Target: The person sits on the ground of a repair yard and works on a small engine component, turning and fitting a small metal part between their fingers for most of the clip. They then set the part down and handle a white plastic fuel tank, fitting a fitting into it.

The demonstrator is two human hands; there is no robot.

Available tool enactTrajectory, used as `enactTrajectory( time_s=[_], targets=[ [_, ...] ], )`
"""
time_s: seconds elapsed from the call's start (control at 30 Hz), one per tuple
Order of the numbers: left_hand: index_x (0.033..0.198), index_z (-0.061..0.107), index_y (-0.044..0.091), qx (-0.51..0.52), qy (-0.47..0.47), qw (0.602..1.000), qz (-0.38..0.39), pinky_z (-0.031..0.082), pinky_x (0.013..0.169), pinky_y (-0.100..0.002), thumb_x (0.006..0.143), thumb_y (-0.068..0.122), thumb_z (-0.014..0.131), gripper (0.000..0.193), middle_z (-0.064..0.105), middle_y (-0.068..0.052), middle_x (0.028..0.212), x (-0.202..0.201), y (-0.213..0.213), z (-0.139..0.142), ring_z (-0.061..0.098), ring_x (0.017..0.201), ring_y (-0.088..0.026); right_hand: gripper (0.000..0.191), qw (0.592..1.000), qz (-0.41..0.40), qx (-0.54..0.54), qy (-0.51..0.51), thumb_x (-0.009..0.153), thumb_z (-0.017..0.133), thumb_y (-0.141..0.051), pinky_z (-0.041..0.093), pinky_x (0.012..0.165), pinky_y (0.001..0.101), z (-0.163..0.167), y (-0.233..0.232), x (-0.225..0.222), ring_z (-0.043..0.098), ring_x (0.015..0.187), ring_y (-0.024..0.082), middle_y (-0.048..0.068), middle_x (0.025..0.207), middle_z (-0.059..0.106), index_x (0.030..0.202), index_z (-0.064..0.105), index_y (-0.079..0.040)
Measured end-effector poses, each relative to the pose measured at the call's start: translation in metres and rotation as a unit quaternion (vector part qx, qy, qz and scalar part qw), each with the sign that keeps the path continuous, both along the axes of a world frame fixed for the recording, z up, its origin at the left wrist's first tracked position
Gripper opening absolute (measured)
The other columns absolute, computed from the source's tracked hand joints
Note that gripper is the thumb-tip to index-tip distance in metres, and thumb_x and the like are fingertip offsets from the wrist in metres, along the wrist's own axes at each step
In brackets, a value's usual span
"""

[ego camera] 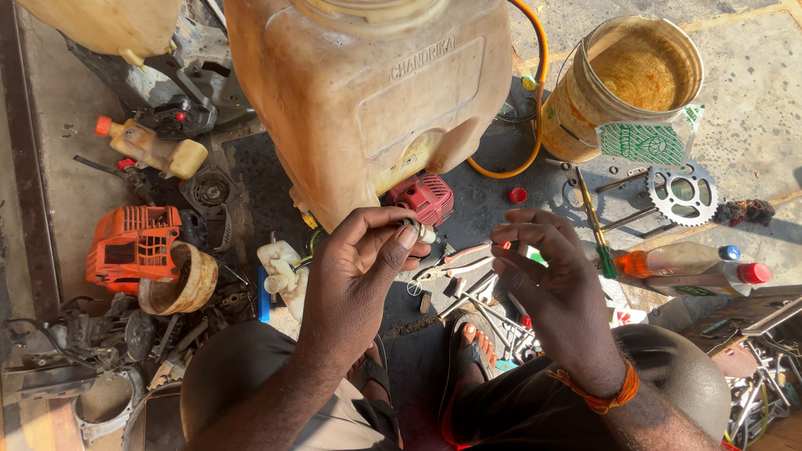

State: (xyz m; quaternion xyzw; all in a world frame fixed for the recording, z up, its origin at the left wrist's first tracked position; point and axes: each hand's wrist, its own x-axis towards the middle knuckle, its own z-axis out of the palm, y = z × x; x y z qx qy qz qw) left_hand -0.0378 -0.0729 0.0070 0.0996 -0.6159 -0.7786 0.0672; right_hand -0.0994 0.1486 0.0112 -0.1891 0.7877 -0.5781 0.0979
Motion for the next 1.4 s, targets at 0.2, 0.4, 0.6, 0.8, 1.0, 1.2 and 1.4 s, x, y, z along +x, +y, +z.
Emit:
enactTrajectory(
  time_s=[0.2,0.4,0.6,0.8,1.0,1.2,1.4],
  targets=[
    [0.12,0.063,-0.004,-0.005,-0.015,1.0,-0.003,0.065,0.085,-0.031,0.101,0.023,0.062,0.033,0.077,-0.015,0.105,0.001,-0.002,0.0,0.077,0.095,-0.017,0.022,0.999,-0.013,0.005,-0.031,0.09,0.068,0.005,0.056,0.097,0.0353,0.005,-0.002,-0.003,0.07,0.117,0.021,0.014,0.144,0.054,0.112,0.065,0.001],
    [0.119,0.062,-0.004,0.021,-0.019,1.0,-0.005,0.064,0.088,-0.032,0.101,0.022,0.063,0.032,0.076,-0.015,0.105,0.001,0.0,-0.002,0.077,0.096,-0.018,0.03,0.994,-0.008,-0.028,-0.105,0.088,0.061,0.012,0.06,0.088,0.0359,0.0,-0.002,-0.001,0.072,0.111,0.019,0.01,0.145,0.05,0.115,0.062,-0.001],
    [0.12,0.062,-0.004,0.026,-0.029,0.999,-0.016,0.064,0.089,-0.032,0.101,0.023,0.062,0.033,0.076,-0.015,0.103,0.001,0.0,-0.003,0.077,0.096,-0.017,0.038,0.999,0.028,-0.011,-0.04,0.088,0.053,0.012,0.058,0.101,0.0346,0.0,0.002,-0.003,0.066,0.126,0.02,0.012,0.146,0.055,0.12,0.066,-0.004],
    [0.119,0.067,0.0,-0.025,-0.051,0.997,-0.054,0.062,0.087,-0.029,0.099,0.025,0.066,0.032,0.077,-0.013,0.102,0.002,0.006,-0.004,0.074,0.097,-0.013,0.028,0.992,0.071,0.087,0.049,0.092,0.075,-0.011,0.053,0.1,0.0345,0.006,-0.004,0.004,0.066,0.122,0.019,0.01,0.133,0.071,0.119,0.07,-0.004],
    [0.123,0.071,0.005,-0.061,-0.053,0.992,-0.096,0.062,0.077,-0.025,0.098,0.023,0.066,0.031,0.077,-0.009,0.102,0.005,0.014,-0.002,0.075,0.094,-0.012,0.033,0.988,0.058,0.132,-0.048,0.087,0.078,-0.019,0.06,0.08,0.0303,0.009,-0.009,0.007,0.077,0.093,0.013,0.004,0.102,0.082,0.117,0.072,-0.007],
    [0.13,0.067,0.003,-0.023,-0.012,0.993,-0.114,0.062,0.084,-0.025,0.101,0.014,0.063,0.032,0.074,-0.01,0.11,0.007,0.017,-0.003,0.073,0.101,-0.011,0.031,0.985,0.038,0.169,0.003,0.084,0.081,-0.018,0.058,0.07,0.0288,0.007,-0.007,0.006,0.072,0.076,0.012,0.003,0.094,0.081,0.111,0.073,-0.006],
    [0.132,0.065,0.0,0.011,-0.008,0.992,-0.122,0.061,0.093,-0.026,0.1,0.01,0.064,0.033,0.075,-0.011,0.112,0.006,0.018,-0.006,0.071,0.105,-0.012,0.03,0.986,0.03,0.162,0.015,0.082,0.083,-0.017,0.057,0.069,0.0285,0.004,-0.005,0.007,0.069,0.074,0.01,0.003,0.09,0.079,0.107,0.073,-0.005]
  ],
)
